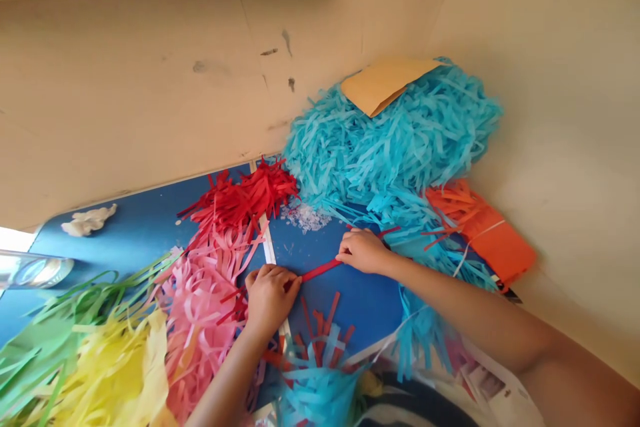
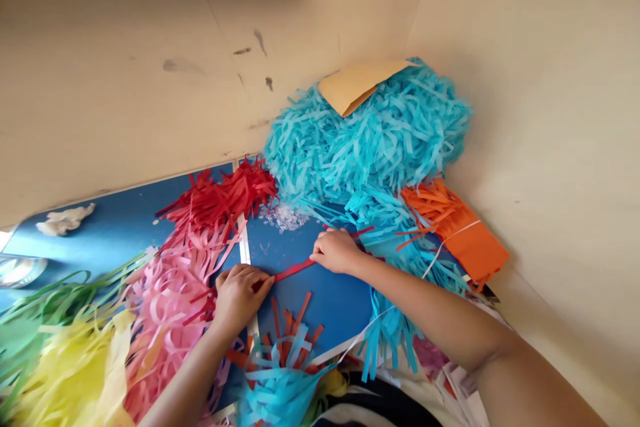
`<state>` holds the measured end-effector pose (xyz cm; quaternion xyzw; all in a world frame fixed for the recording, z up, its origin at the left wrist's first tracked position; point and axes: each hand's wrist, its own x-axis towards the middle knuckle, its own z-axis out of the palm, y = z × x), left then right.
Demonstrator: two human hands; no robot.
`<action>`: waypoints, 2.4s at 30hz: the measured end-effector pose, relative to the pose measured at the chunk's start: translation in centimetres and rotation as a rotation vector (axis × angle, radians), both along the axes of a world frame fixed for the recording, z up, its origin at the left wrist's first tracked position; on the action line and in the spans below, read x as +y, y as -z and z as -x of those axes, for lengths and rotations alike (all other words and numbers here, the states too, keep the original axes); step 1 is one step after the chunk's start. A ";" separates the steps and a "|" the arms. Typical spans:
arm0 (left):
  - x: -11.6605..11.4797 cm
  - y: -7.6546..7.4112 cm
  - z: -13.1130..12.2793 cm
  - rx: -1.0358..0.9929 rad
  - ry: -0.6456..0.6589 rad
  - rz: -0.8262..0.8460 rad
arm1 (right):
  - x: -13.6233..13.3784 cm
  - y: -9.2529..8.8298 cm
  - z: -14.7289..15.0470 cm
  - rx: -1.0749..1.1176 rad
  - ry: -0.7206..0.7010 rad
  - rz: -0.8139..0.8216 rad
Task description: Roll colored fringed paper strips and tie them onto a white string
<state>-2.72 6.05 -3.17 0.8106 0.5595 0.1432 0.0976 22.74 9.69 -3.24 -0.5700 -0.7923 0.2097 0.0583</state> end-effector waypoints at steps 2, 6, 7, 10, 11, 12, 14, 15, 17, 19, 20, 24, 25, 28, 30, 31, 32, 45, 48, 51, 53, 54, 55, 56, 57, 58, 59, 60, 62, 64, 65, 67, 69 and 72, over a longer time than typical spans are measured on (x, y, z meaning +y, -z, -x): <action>0.2 -0.1 0.0 0.031 0.023 0.001 | 0.2 -0.1 0.1 -0.026 -0.003 0.003; 0.2 -0.6 -0.2 0.095 0.084 -0.044 | -0.1 -0.6 0.2 -0.069 -0.009 -0.057; 0.2 -0.8 -0.3 0.106 0.118 -0.060 | -0.3 -0.9 0.3 -0.075 -0.022 -0.087; -0.1 -1.4 -0.6 0.141 0.230 -0.104 | -1.1 -1.4 0.8 -0.055 -0.196 -0.182; -0.2 -1.5 -0.7 0.153 0.254 -0.118 | -1.3 -1.5 1.1 -0.050 -0.298 -0.231; -0.3 -1.6 -0.9 0.164 0.266 -0.132 | -1.5 -1.4 1.4 -0.056 -0.399 -0.288; -0.5 -1.8 -1.1 0.182 0.279 -0.156 | -1.7 -1.1 2.1 -0.102 -0.556 -0.408; -0.5 -1.8 -1.3 0.187 0.284 -0.167 | -1.7 -0.9 2.4 -0.132 -0.599 -0.452; -0.7 -1.7 -1.6 0.189 0.283 -0.189 | -1.5 -0.5 2.9 -0.169 -0.635 -0.485; -0.7 -1.6 -1.9 0.181 0.273 -0.216 | -1.1 -0.4 3.2 -0.174 -0.635 -0.486; -0.7 -1.5 -2.0 0.175 0.266 -0.230 | -0.9 -0.4 3.3 -0.171 -0.621 -0.484; -0.7 -1.0 -2.2 0.147 0.235 -0.284 | -0.6 -0.9 3.3 -0.166 -0.546 -0.472; -0.6 -0.9 -2.1 0.140 0.225 -0.294 | -0.7 -0.9 3.4 -0.164 -0.527 -0.472; -0.8 -0.4 -2.1 0.113 0.203 -0.319 | -1.5 -0.7 4.0 -0.132 -0.486 -0.504; -1.0 -0.1 -2.0 0.096 0.199 -0.325 | -2.1 -0.1 4.3 -0.096 -0.475 -0.530; -1.1 0.1 -2.0 0.088 0.201 -0.325 | -2.3 0.2 4.3 -0.080 -0.471 -0.536; -1.3 0.3 -1.8 0.081 0.204 -0.322 | -2.5 0.5 4.1 -0.066 -0.466 -0.533; -0.9 2.2 1.6 -0.087 0.081 -0.095 | -0.7 1.9 -0.8 0.141 -0.155 -0.189; -0.8 2.3 1.3 -0.092 0.037 -0.057 | -0.5 1.6 -0.7 0.147 -0.111 -0.109; -0.9 1.9 0.8 -0.074 0.000 -0.032 | -0.5 0.8 -0.4 0.125 -0.094 -0.052; -0.8 1.4 0.3 -0.047 -0.014 -0.016 | -0.5 0.2 -0.1 0.096 -0.082 -0.022; -0.8 1.0 0.1 -0.029 -0.018 -0.011 | -0.5 -0.1 0.1 0.080 -0.076 -0.007; -0.7 0.7 -0.1 -0.009 -0.019 -0.010 | -0.3 -0.3 0.2 0.062 -0.070 0.007; -0.5 0.4 -0.3 0.010 -0.012 -0.013 | -0.2 -0.5 0.4 0.045 -0.066 0.019; -0.5 0.1 -0.5 0.028 0.008 -0.020 | 0.0 -0.6 0.5 0.029 -0.063 0.029; -0.4 -0.2 -0.7 0.043 0.041 -0.027 | 0.1 -0.8 0.6 0.013 -0.061 0.036; -0.4 -0.4 -0.8 0.051 0.087 -0.030 | 0.2 -1.0 0.7 -0.002 -0.060 0.038; -0.4 -0.5 -0.9 0.061 0.144 -0.037 | 0.2 -1.2 0.8 -0.017 -0.061 0.036; -0.5 -0.6 -0.9 0.104 0.263 -0.084 | 0.1 -1.7 1.0 -0.045 -0.069 0.015; -0.7 -0.5 -0.9 0.158 0.335 -0.154 | -0.4 -2.1 1.3 -0.059 -0.108 -0.026; -0.8 -0.4 -0.9 0.179 0.350 -0.183 | -0.7 -2.3 1.5 -0.062 -0.171 -0.071; -0.8 -0.4 -1.0 0.189 0.351 -0.206 | -1.3 -2.2 2.2 -0.090 -0.388 -0.211; -0.9 -0.5 -1.1 0.184 0.345 -0.210 | -1.7 -1.8 2.8 -0.140 -0.602 -0.343; -0.8 -0.7 -1.6 0.175 0.331 -0.225 | -1.5 -0.9 3.7 -0.180 -0.700 -0.400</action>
